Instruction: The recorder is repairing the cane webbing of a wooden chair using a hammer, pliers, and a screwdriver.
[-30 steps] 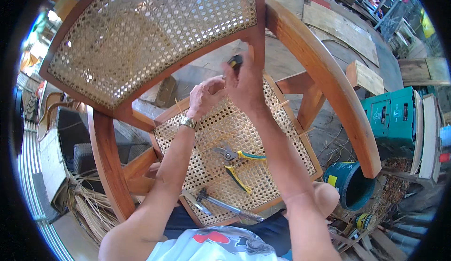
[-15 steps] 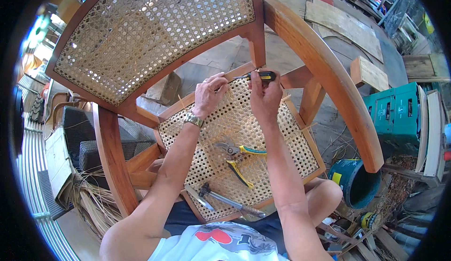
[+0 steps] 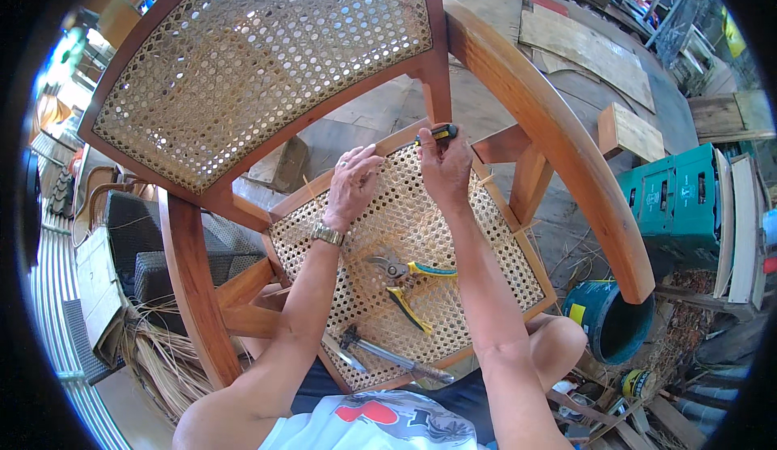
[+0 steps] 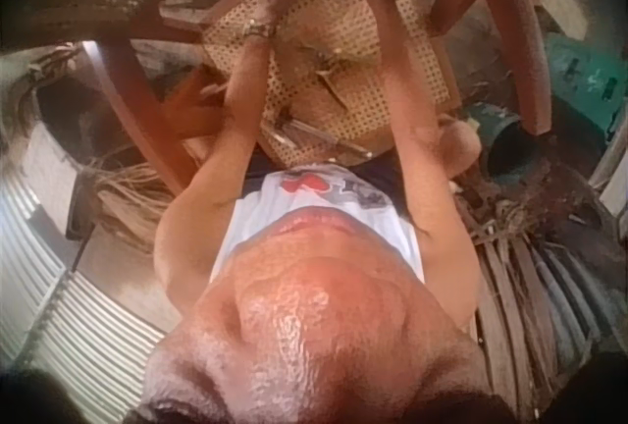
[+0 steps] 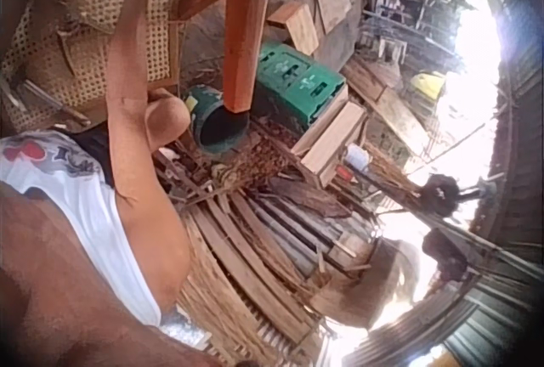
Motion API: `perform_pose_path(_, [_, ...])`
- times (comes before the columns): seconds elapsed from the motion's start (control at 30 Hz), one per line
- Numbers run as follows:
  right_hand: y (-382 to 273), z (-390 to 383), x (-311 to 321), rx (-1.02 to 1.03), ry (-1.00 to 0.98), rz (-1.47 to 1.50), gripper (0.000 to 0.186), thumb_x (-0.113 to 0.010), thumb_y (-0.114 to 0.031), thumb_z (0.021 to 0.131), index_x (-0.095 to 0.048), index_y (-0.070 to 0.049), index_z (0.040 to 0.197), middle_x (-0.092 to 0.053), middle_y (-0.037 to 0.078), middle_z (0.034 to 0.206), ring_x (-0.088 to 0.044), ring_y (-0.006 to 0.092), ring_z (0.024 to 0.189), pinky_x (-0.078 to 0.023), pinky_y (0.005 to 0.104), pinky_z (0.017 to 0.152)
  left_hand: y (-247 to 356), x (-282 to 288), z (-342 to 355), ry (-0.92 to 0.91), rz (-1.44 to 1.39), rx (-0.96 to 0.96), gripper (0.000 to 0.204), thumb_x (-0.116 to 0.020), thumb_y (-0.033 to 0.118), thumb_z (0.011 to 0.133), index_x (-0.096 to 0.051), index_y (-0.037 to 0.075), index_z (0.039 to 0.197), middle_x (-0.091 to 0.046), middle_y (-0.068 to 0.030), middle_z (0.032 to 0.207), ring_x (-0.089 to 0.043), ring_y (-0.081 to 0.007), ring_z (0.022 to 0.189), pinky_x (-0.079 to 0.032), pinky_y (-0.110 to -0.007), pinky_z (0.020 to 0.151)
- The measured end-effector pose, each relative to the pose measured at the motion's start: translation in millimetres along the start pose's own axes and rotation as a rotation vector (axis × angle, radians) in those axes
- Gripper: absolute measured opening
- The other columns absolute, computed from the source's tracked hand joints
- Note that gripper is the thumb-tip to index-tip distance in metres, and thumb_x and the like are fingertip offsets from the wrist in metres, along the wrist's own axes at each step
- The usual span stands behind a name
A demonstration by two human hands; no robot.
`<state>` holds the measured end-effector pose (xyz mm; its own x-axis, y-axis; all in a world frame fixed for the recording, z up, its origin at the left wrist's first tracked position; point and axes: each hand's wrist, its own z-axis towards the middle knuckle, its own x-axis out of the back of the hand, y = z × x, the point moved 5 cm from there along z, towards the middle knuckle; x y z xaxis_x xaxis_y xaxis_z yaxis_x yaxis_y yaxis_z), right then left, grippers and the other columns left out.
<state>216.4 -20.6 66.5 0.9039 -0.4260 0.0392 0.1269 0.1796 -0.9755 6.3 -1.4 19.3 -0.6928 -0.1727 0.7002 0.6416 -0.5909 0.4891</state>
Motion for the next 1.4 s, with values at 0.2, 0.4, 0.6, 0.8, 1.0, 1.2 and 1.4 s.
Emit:
perform_pose_path(0.2, [-1.8,-2.4,-9.2,0.001,-0.041,-0.001,0.023,-0.07,-0.023,0.101,-0.057,-0.004,0.102,-0.065,0.003,0.073,-0.064,0.0099,0.066,-0.051,0.0265,0.061,16.3,-2.9,-4.2,-0.11,0.11,-0.006,0.028,-0.064,0.01,0.092,-0.073,0.017,0.118,-0.06,-0.0075,0.144,-0.05,-0.0392,0.136,-0.031,-0.061,0.12])
perform_pose_path(0.4, [-1.7,2.3,-16.1,0.019,-0.126,-0.064,0.021,-0.07,-0.022,0.101,-0.057,-0.005,0.103,-0.066,0.003,0.074,-0.066,0.0106,0.067,-0.052,0.0279,0.063,22.3,-15.6,-10.1,-0.123,0.254,0.096,0.03,-0.058,0.01,0.094,-0.07,0.015,0.121,-0.052,-0.0082,0.152,-0.041,-0.0436,0.143,-0.023,-0.071,0.119])
perform_pose_path(0.6, [16.7,3.0,-11.3,0.008,-0.119,-0.005,0.023,-0.07,-0.022,0.101,-0.056,-0.004,0.103,-0.067,0.004,0.074,-0.067,0.0117,0.066,-0.052,0.0285,0.062,42.8,-13.2,-8.4,-0.056,0.34,0.029,0.028,-0.057,0.011,0.093,-0.069,0.009,0.119,-0.054,-0.0068,0.143,-0.041,-0.0355,0.141,-0.027,-0.064,0.12])
perform_pose_path(0.8, [23.6,4.1,-1.8,-0.052,0.0,0.057,0.025,-0.069,-0.023,0.101,-0.055,-0.002,0.101,-0.066,0.004,0.074,-0.065,0.0111,0.063,-0.051,0.0275,0.057,41.7,-12.0,-5.3,-0.041,0.292,-0.036,0.026,-0.058,0.011,0.091,-0.068,0.006,0.115,-0.058,-0.0049,0.131,-0.046,-0.0309,0.135,-0.031,-0.052,0.119])
perform_pose_path(1.0, [31.9,1.0,4.8,-0.046,0.083,0.267,0.024,-0.067,-0.023,0.103,-0.056,-0.003,0.106,-0.065,0.004,0.077,-0.064,0.0105,0.062,-0.053,0.0239,0.058,44.4,-12.6,-1.4,-0.073,0.268,-0.026,0.027,-0.06,0.008,0.089,-0.067,0.006,0.115,-0.059,-0.0052,0.131,-0.046,-0.0313,0.135,-0.033,-0.052,0.117])
perform_pose_path(1.2, [23.1,-4.7,-3.7,-0.073,0.015,0.262,0.019,-0.067,-0.017,0.103,-0.052,-0.004,0.102,-0.06,0.002,0.078,-0.061,0.0082,0.063,-0.047,0.0228,0.053,54.5,-12.1,-5.2,0.015,0.364,-0.08,0.026,-0.06,0.01,0.092,-0.066,0.004,0.116,-0.056,-0.0097,0.131,-0.043,-0.0323,0.136,-0.033,-0.052,0.115])
perform_pose_path(1.4, [19.5,-5.8,-5.9,-0.049,0.022,0.198,0.022,-0.068,-0.018,0.102,-0.052,-0.003,0.102,-0.061,0.002,0.077,-0.061,0.009,0.062,-0.048,0.0242,0.053,51.0,-19.6,-3.4,-0.033,0.411,-0.087,0.038,-0.059,0.005,0.085,-0.063,0.0,0.123,-0.056,-0.0108,0.128,-0.045,-0.032,0.135,-0.03,-0.051,0.119])
